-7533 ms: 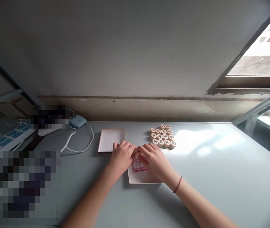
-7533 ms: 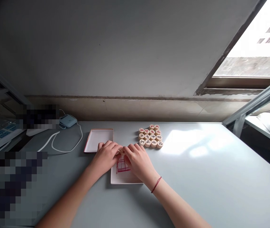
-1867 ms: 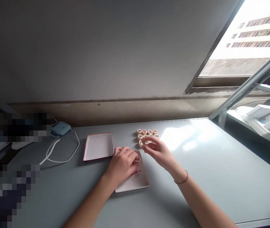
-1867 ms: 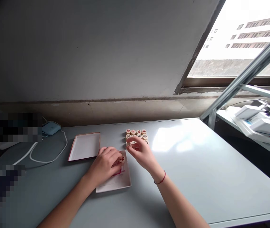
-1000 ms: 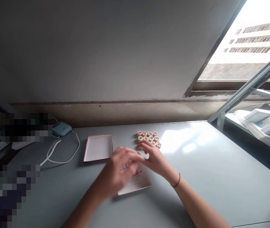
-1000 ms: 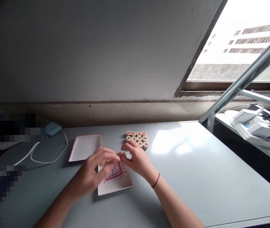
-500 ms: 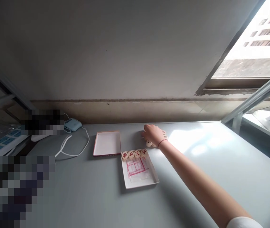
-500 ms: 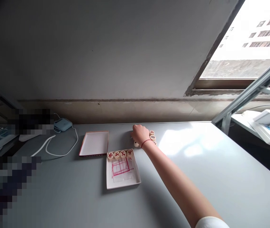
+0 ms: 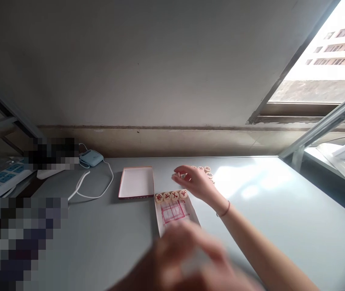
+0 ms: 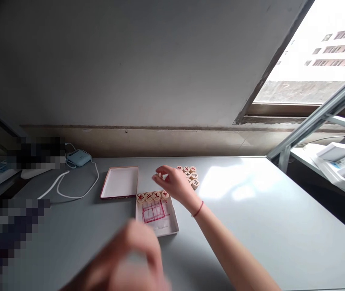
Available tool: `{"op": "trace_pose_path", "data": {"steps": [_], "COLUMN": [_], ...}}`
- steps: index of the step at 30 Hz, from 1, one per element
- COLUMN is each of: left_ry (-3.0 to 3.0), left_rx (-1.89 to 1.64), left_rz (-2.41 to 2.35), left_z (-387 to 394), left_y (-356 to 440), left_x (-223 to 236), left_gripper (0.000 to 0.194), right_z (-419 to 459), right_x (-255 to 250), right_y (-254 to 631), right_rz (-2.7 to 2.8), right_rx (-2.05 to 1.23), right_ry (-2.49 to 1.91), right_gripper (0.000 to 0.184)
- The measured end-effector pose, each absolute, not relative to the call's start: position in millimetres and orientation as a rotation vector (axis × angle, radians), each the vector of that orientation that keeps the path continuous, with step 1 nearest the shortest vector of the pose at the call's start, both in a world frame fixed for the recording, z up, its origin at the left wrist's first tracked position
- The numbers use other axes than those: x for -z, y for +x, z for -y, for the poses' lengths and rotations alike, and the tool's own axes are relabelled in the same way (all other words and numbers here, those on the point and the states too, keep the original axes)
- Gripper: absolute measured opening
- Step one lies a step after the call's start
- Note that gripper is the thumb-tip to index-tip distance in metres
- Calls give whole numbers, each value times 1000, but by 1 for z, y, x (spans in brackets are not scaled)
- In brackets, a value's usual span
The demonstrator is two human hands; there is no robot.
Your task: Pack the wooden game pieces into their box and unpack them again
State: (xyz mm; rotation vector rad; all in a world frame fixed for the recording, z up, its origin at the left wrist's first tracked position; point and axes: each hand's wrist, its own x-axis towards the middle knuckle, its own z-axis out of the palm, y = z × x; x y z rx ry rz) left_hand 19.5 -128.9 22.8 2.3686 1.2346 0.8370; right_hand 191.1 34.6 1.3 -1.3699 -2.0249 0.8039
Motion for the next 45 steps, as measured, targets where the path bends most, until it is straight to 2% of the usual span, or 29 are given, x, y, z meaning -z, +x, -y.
{"op": "trace_pose_path", "data": {"steps": [4, 7, 12, 23, 27, 32, 37, 45], "left_ry": [2354, 2369, 2258, 2477, 2501, 2471, 2431, 2416], "left_rx": [-888, -923, -984, -612, -602, -628, -678, -643], "left_rz": [-1437, -1298, -1320, -1309, -1374, -1562, -1728, -1731], "left_z": [54, 33, 41, 40, 40, 34, 30, 30], "left_y": [10, 3, -3, -13, -14, -20, -22, -20], "left_x": [-14, 7, 26, 33, 31, 30, 39, 42], "left_gripper": [46, 32, 21, 17, 13, 20, 25, 23], "right_z": [-6, 4, 9, 10, 16, 24, 27, 26], "right_x": [5, 11, 22, 26, 27, 39, 48, 50], "right_y": [188, 181, 178, 184, 183, 175, 167, 167], "right_rz": [1713, 1631, 1628, 1746, 1961, 2271, 2461, 2601], "right_rx": [-1289, -1416, -1507, -1425, -1168, -792, -398, -233], "right_ry": [-1018, -926, -905, -1032, -1053, -996, -1003, -1109], "right_gripper": [32, 31, 30, 23, 13, 32, 21, 9]}}
